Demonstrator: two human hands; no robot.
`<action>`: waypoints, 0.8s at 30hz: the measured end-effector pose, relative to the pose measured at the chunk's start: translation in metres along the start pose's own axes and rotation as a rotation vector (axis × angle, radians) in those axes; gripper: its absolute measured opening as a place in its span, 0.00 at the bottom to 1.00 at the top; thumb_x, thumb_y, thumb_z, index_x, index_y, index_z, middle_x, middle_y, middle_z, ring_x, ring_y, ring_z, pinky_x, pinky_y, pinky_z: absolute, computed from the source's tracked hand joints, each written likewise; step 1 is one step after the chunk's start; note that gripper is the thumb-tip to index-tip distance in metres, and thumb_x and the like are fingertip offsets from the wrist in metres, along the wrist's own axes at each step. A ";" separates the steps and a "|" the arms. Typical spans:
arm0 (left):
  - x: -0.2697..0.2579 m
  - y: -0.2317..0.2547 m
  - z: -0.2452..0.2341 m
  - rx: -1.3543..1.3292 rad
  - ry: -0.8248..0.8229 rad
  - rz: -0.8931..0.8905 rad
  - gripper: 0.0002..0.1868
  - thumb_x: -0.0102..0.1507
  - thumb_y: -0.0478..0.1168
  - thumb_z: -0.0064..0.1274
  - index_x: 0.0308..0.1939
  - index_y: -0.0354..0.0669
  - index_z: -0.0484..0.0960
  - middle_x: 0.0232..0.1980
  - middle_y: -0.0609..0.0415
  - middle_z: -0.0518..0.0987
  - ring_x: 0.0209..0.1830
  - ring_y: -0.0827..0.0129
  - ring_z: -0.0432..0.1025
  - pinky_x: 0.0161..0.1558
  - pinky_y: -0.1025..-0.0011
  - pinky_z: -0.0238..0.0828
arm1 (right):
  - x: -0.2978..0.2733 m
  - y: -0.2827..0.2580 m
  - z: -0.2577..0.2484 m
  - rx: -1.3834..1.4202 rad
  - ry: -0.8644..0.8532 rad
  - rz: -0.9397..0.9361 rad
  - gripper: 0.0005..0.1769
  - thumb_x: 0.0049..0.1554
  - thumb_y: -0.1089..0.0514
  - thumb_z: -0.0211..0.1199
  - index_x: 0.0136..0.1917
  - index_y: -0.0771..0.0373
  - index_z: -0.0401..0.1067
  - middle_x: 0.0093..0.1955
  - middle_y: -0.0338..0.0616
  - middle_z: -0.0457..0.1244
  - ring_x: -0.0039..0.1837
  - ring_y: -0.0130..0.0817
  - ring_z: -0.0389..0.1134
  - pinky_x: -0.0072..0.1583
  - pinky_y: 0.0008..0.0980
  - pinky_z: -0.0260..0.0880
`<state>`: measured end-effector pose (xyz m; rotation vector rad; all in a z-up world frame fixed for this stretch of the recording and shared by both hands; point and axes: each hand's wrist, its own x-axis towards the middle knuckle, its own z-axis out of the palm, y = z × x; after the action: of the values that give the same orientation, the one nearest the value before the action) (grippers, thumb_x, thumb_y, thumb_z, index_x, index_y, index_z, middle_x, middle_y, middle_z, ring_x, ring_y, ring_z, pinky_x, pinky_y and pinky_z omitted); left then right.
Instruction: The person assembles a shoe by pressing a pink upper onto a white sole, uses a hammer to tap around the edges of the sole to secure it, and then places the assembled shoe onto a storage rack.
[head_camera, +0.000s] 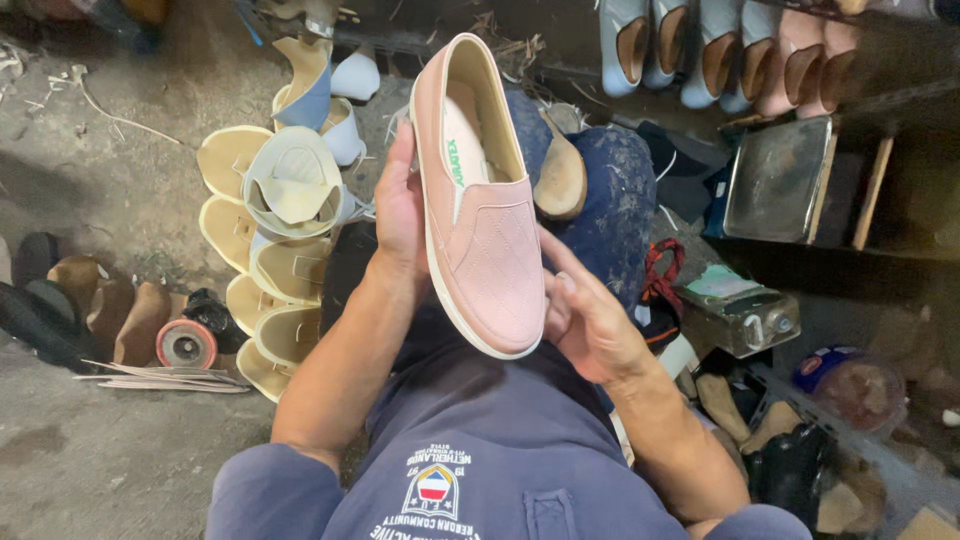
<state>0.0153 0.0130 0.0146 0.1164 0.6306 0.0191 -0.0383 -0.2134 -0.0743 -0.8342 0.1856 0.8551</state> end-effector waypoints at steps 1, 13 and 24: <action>0.003 -0.001 -0.005 0.003 0.005 -0.009 0.29 0.63 0.57 0.58 0.54 0.33 0.82 0.50 0.40 0.84 0.51 0.53 0.81 0.62 0.55 0.76 | -0.001 0.005 0.003 0.005 0.009 -0.001 0.46 0.59 0.47 0.58 0.83 0.60 0.43 0.70 0.62 0.62 0.59 0.44 0.73 0.51 0.40 0.80; 0.025 0.002 -0.032 0.080 -0.022 -0.001 0.30 0.66 0.57 0.54 0.59 0.34 0.80 0.59 0.38 0.81 0.61 0.48 0.76 0.69 0.49 0.68 | 0.006 -0.024 0.076 -0.027 0.104 0.063 0.31 0.56 0.57 0.64 0.71 0.66 0.66 0.47 0.55 0.70 0.44 0.39 0.76 0.41 0.39 0.80; 0.083 0.027 -0.124 0.097 0.109 0.028 0.33 0.68 0.60 0.47 0.65 0.37 0.77 0.65 0.37 0.77 0.64 0.46 0.74 0.73 0.51 0.64 | 0.004 -0.047 0.094 0.222 -0.139 0.164 0.37 0.61 0.49 0.53 0.80 0.59 0.53 0.69 0.59 0.63 0.64 0.54 0.70 0.58 0.47 0.77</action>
<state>0.0099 0.0571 -0.1304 0.2190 0.7387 0.0222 -0.0174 -0.1606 0.0147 -0.5547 0.2243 1.0226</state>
